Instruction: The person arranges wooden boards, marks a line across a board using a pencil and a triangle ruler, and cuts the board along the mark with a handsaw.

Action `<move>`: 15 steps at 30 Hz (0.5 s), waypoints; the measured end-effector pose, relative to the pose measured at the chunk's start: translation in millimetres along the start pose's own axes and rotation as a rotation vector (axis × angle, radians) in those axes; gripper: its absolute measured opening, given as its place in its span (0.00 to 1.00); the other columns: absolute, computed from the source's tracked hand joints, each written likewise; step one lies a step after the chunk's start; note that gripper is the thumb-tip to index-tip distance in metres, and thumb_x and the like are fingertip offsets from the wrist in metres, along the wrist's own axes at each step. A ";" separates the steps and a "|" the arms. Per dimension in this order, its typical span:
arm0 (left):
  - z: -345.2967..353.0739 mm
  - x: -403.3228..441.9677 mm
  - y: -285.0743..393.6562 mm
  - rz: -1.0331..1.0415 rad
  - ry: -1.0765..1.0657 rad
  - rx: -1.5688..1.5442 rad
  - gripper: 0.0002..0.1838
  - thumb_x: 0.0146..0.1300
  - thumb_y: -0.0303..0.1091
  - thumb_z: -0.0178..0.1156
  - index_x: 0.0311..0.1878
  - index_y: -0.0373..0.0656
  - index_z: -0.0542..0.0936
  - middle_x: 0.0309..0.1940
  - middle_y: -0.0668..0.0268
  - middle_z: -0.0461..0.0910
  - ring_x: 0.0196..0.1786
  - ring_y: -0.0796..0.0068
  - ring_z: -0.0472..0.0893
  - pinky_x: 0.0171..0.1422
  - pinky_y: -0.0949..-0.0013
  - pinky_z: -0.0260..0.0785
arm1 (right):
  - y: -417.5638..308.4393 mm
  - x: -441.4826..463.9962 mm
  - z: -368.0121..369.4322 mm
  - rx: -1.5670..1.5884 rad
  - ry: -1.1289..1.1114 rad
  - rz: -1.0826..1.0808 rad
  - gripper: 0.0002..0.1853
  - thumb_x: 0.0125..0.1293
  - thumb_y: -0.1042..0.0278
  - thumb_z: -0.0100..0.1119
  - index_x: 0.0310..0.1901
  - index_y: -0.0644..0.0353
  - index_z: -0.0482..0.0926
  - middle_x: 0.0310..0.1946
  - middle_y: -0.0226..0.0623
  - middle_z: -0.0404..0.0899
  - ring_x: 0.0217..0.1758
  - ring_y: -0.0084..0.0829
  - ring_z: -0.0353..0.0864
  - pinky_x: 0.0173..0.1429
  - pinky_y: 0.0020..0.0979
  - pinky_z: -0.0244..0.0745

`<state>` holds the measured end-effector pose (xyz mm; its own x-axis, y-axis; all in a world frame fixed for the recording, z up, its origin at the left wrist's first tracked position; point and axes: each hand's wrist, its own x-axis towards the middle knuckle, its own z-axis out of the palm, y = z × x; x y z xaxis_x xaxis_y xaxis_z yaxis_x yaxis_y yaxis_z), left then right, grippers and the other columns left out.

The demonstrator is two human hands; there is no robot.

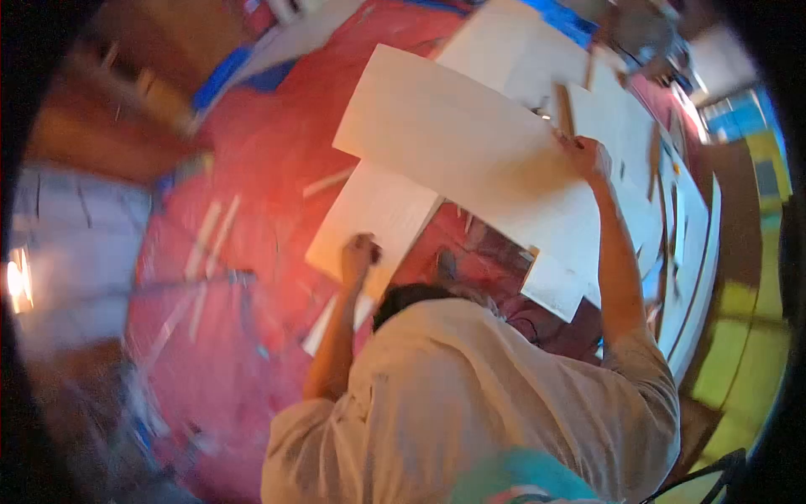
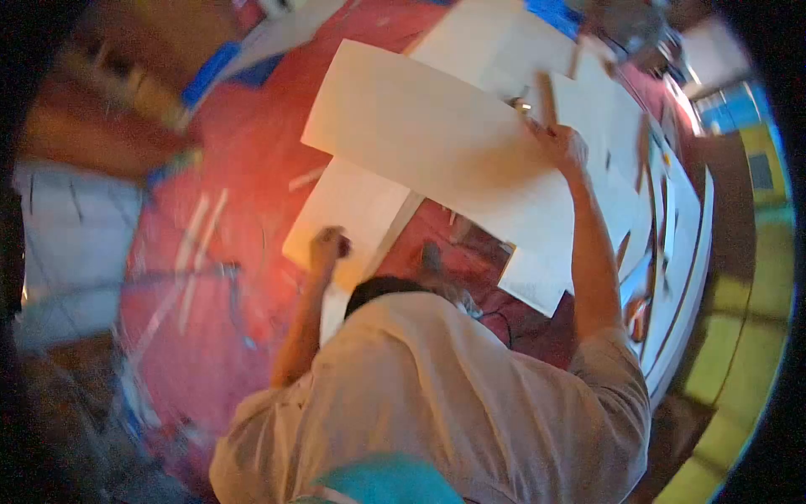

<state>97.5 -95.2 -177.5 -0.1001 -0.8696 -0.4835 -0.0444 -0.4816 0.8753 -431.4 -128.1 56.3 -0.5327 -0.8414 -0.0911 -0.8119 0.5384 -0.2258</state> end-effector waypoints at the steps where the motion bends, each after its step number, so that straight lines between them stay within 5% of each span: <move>1: -44.8 -12.0 -11.0 0.058 0.129 0.079 0.19 0.78 0.42 0.55 0.51 0.34 0.83 0.31 0.57 0.86 0.34 0.66 0.85 0.43 0.63 0.78 | -33.8 5.7 7.6 -0.084 -0.024 -0.120 0.40 0.61 0.17 0.55 0.30 0.55 0.88 0.27 0.47 0.86 0.36 0.51 0.88 0.45 0.49 0.80; 3: -134.1 -8.4 -134.7 0.242 0.562 0.243 0.24 0.78 0.48 0.55 0.52 0.32 0.82 0.39 0.48 0.87 0.44 0.53 0.86 0.51 0.56 0.77 | -118.7 17.9 29.5 -0.220 -0.059 -0.363 0.42 0.60 0.15 0.55 0.29 0.56 0.88 0.26 0.45 0.86 0.36 0.49 0.88 0.46 0.48 0.80; 7: -141.4 -61.2 -146.8 0.037 0.843 0.574 0.29 0.78 0.54 0.52 0.54 0.31 0.82 0.46 0.43 0.86 0.51 0.44 0.84 0.57 0.52 0.75 | -209.7 26.5 85.5 -0.458 -0.209 -0.683 0.43 0.60 0.14 0.54 0.28 0.55 0.88 0.28 0.43 0.87 0.39 0.44 0.88 0.46 0.45 0.80; 9: -128.9 -54.8 -167.6 0.048 0.619 0.022 0.35 0.76 0.62 0.53 0.58 0.33 0.80 0.48 0.51 0.86 0.49 0.60 0.85 0.49 0.54 0.76 | -245.5 46.2 106.3 -0.430 -0.276 -0.818 0.40 0.58 0.17 0.60 0.19 0.55 0.82 0.22 0.41 0.82 0.32 0.44 0.85 0.41 0.44 0.77; 12: -87.2 -56.5 -124.1 -0.112 0.551 -0.144 0.36 0.77 0.62 0.53 0.63 0.32 0.77 0.50 0.48 0.85 0.52 0.55 0.85 0.51 0.50 0.75 | -277.7 89.4 152.2 -0.458 -0.282 -1.040 0.41 0.59 0.17 0.59 0.19 0.56 0.80 0.21 0.42 0.82 0.33 0.44 0.85 0.41 0.45 0.77; 14: -66.7 -45.9 -102.3 0.004 0.549 0.099 0.29 0.78 0.57 0.51 0.53 0.34 0.77 0.45 0.42 0.85 0.51 0.38 0.84 0.56 0.47 0.74 | -314.2 114.0 182.1 -0.460 -0.321 -1.087 0.41 0.59 0.18 0.59 0.18 0.56 0.80 0.21 0.42 0.82 0.33 0.44 0.85 0.42 0.45 0.77; 15: -54.6 -43.9 -98.8 -0.013 0.564 0.103 0.29 0.78 0.57 0.51 0.53 0.34 0.77 0.45 0.42 0.85 0.51 0.38 0.84 0.56 0.47 0.74 | -327.8 116.5 193.5 -0.465 -0.337 -1.123 0.41 0.59 0.18 0.59 0.18 0.56 0.80 0.22 0.43 0.82 0.34 0.44 0.85 0.43 0.46 0.76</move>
<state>160.6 -15.4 -243.3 0.4461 -0.8007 -0.3999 -0.1419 -0.5044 0.8517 -181.0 -411.6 -68.0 0.5359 -0.7775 -0.3291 -0.8199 -0.5723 0.0167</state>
